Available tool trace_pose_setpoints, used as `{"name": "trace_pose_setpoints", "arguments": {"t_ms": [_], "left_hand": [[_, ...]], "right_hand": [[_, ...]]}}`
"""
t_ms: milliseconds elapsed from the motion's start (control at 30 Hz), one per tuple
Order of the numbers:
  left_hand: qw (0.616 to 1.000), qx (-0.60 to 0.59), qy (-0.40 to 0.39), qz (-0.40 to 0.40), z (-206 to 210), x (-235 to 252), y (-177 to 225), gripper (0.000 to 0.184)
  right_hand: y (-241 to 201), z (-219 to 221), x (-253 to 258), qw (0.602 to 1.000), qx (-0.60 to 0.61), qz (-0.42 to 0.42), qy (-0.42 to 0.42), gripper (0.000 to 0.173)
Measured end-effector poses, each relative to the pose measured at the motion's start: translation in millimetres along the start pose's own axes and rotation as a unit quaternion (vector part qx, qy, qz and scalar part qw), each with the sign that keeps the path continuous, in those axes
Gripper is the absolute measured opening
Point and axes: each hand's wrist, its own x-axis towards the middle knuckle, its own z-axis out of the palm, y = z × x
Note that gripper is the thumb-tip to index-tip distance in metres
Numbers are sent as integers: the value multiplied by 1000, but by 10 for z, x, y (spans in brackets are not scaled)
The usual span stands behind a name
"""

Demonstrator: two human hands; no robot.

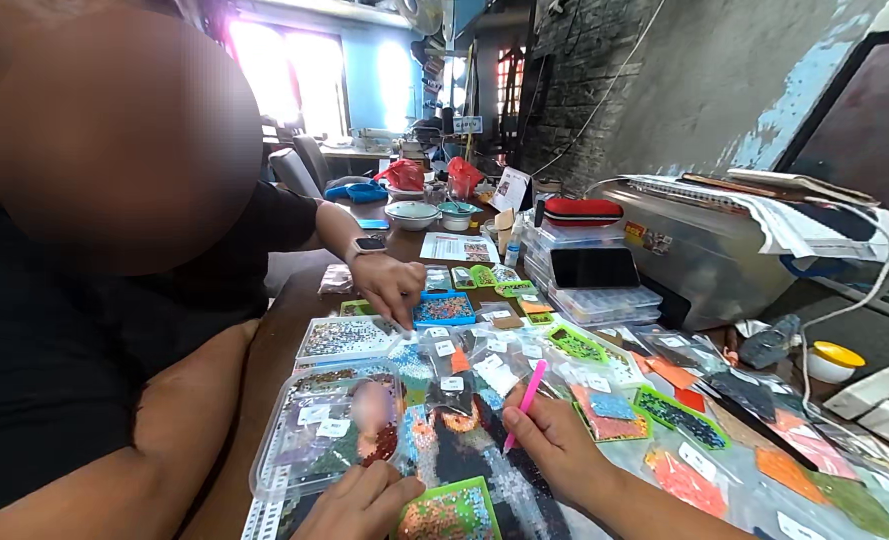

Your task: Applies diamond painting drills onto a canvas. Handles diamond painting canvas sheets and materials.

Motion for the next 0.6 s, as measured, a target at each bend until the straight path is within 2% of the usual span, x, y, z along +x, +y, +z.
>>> {"name": "trace_pose_setpoints", "arguments": {"t_ms": [367, 600], "left_hand": [[1000, 1, 2, -1, 6, -1, 1, 48], [1000, 0, -1, -6, 1, 1, 11, 49]], "right_hand": [[6, -7, 5, 1000, -13, -9, -8, 40], [-12, 1, 10, 995, -84, -49, -22, 43]]}}
